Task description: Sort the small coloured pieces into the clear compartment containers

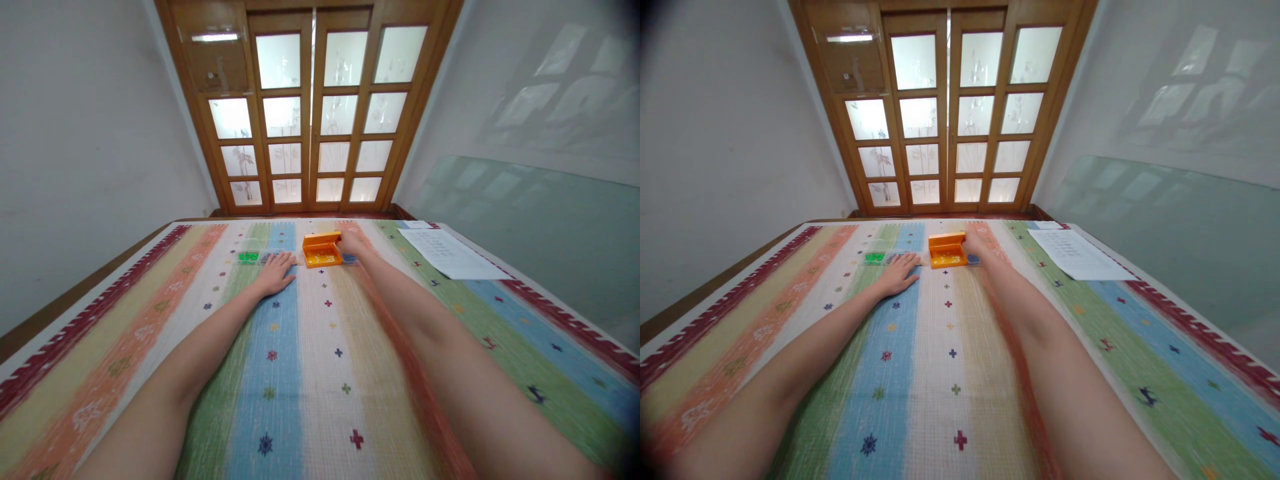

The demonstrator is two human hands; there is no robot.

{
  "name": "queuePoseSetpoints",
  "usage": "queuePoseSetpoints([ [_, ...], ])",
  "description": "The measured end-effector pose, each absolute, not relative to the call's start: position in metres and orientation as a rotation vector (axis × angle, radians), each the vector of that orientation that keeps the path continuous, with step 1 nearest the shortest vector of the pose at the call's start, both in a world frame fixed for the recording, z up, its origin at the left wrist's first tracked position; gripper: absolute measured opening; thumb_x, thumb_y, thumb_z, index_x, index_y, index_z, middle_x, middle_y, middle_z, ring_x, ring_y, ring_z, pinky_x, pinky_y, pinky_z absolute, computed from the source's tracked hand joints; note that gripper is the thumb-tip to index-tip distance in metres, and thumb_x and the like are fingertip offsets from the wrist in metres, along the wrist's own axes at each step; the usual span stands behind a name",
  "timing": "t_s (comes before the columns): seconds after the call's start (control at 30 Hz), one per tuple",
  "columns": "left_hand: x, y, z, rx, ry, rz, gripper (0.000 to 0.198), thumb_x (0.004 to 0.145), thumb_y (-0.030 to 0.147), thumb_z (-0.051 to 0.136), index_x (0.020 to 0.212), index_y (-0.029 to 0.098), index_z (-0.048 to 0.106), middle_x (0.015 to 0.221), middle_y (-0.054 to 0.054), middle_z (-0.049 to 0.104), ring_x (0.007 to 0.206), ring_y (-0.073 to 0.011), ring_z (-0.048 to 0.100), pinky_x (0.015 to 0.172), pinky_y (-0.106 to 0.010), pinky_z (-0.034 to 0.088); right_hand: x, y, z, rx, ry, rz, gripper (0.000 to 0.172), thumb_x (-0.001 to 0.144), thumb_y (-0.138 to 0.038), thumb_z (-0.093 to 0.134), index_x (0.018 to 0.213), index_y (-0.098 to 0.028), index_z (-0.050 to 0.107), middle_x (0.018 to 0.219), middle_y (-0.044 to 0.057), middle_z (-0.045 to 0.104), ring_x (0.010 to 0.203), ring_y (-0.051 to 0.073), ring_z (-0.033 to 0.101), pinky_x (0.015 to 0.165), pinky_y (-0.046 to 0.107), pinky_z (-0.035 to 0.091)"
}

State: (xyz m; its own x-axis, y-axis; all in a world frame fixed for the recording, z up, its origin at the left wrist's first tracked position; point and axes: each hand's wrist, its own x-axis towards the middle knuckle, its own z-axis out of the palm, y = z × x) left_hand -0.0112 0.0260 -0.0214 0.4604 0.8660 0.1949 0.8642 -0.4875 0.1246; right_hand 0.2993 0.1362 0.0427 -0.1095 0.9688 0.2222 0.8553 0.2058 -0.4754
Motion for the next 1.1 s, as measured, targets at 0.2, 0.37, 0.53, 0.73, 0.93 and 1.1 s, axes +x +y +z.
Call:
queuePoseSetpoints([
  [0.2,-0.011,0.028,-0.008,2.582,1.554,0.505,0.063,0.102,0.045,0.050,0.161,0.026,0.042,0.170,-0.009,0.036,0.159,-0.0281,0.029,0.131,-0.053,0.020,0.335,0.121,0.036,-1.500,-2.476,-0.017,0.043,0.089,-0.010,0.066,0.129,-0.021,0.075,0.130,0.012,0.072,0.121,0.025,0.062,0.110,0.036,0.039],
  [0.37,-0.035,0.043,0.026,2.537,1.730,0.919,0.045,0.101,0.035,0.052,0.143,0.024,0.063,0.159,-0.010,0.052,0.150,-0.0288,0.042,0.129,-0.053,0.025,0.333,0.092,0.029,-1.354,-2.481,-0.030,0.039,0.105,-0.024,0.050,0.140,-0.021,0.068,0.139,0.013,0.067,0.127,0.025,0.059,0.110,0.037,0.041],
  [0.53,-0.079,0.058,0.037,2.464,2.005,0.832,0.046,0.096,0.035,0.059,0.140,0.021,0.065,0.158,-0.015,0.053,0.149,-0.0356,0.043,0.126,-0.059,0.023,0.308,0.060,0.015,-1.326,-2.500,-0.086,0.053,0.106,-0.042,0.053,0.156,-0.025,0.052,0.162,0.013,0.047,0.149,0.031,0.041,0.124,0.047,0.029],
  [0.73,-0.101,0.050,0.019,2.460,2.012,0.702,0.051,0.101,0.042,0.050,0.145,0.019,0.061,0.150,-0.015,0.061,0.141,-0.0315,0.052,0.123,-0.049,0.033,0.289,0.047,0.005,-1.361,-2.508,-0.015,0.057,0.106,-0.046,0.051,0.161,-0.034,0.043,0.167,0.010,0.040,0.155,0.032,0.032,0.126,0.055,0.021],
  [0.93,-0.099,0.032,0.001,2.376,2.036,0.374,0.069,0.102,0.065,0.041,0.159,0.025,0.047,0.167,-0.013,0.042,0.155,-0.0370,0.035,0.126,-0.060,0.024,0.290,0.043,0.005,-1.454,-2.425,-0.058,0.052,0.108,-0.044,0.043,0.157,-0.029,0.048,0.161,0.012,0.047,0.150,0.032,0.037,0.124,0.057,0.023],
  [1.1,-0.094,0.024,-0.005,2.386,2.025,0.150,0.079,0.099,0.077,0.032,0.167,0.037,0.027,0.177,-0.008,0.017,0.162,-0.0414,0.011,0.123,-0.075,0.006,0.302,0.040,0.003,-1.589,-2.288,-0.097,0.057,0.109,-0.052,0.034,0.156,-0.026,0.050,0.162,0.014,0.044,0.147,0.035,0.039,0.122,0.058,0.024],
])
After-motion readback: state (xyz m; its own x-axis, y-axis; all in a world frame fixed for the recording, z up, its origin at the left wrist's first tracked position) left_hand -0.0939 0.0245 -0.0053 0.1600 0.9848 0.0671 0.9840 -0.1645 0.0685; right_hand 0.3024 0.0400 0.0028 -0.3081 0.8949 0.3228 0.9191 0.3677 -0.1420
